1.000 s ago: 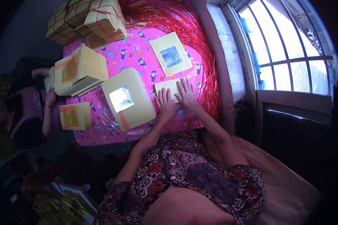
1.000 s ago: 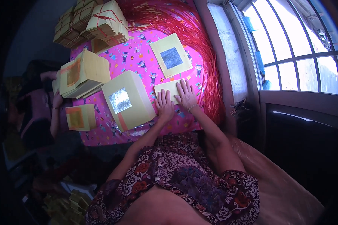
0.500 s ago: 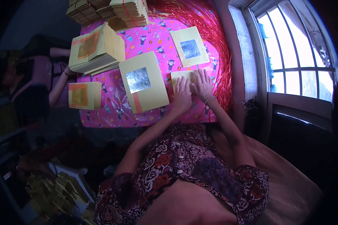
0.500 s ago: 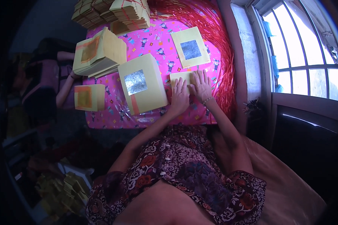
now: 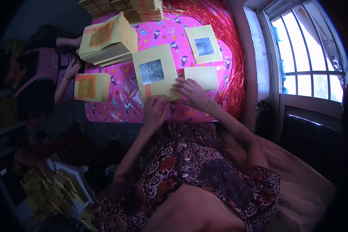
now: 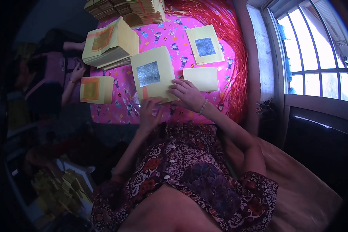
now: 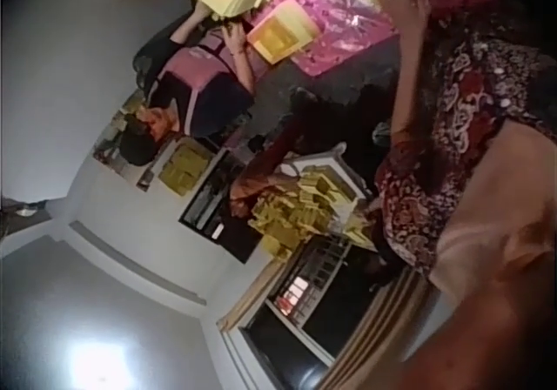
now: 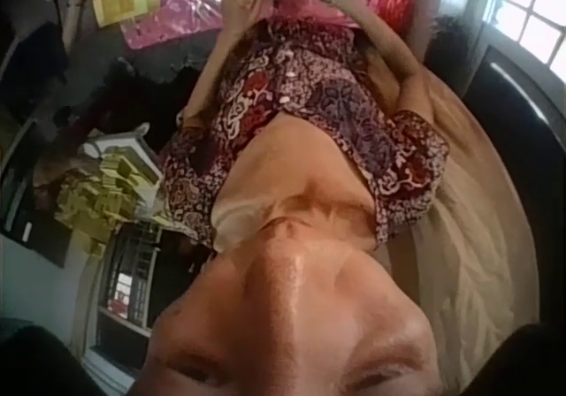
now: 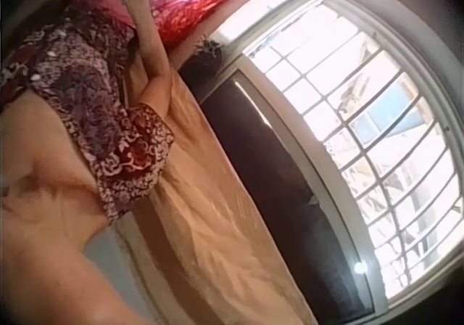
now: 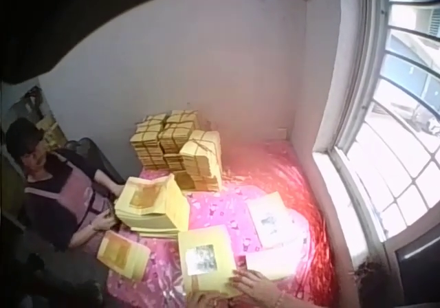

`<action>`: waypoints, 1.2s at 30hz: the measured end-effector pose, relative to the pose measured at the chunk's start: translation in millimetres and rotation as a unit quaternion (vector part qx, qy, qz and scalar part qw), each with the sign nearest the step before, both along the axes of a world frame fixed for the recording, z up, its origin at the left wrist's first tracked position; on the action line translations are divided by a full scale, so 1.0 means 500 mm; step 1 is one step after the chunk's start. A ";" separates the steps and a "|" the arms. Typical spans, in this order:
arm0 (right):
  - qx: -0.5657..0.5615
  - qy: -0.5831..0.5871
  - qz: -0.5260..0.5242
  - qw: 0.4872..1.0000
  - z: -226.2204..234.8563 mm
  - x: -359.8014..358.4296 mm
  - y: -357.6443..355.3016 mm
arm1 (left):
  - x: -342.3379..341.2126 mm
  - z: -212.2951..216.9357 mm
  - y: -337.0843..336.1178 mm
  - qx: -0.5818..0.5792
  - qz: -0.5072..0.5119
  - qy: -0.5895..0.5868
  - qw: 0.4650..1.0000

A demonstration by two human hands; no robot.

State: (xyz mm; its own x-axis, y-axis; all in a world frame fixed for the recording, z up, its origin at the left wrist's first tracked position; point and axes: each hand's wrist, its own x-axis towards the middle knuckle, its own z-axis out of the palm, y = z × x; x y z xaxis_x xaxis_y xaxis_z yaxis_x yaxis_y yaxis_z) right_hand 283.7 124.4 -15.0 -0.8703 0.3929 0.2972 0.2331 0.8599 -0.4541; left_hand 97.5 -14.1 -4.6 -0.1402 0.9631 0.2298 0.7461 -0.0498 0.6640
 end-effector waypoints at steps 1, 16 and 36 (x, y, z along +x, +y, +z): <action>0.021 0.004 0.000 1.000 -0.013 -0.004 -0.005 | -0.016 -0.003 -0.001 -0.002 0.001 0.019 1.000; 0.033 0.005 0.034 0.999 -0.031 -0.025 0.022 | -0.110 -0.025 -0.006 -0.022 -0.048 0.056 0.997; -0.164 0.055 -0.044 0.984 0.002 -0.043 0.032 | -0.149 -0.002 -0.005 -0.040 -0.073 -0.012 0.996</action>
State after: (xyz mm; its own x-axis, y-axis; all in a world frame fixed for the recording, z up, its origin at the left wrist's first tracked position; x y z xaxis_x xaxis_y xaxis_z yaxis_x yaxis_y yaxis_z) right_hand 262.2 140.2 -14.1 -0.7988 0.5551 0.2321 0.2337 0.6417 -0.7305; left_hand 22.9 -16.7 -5.7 -0.0025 0.9888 0.1492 0.7190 -0.1019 0.6875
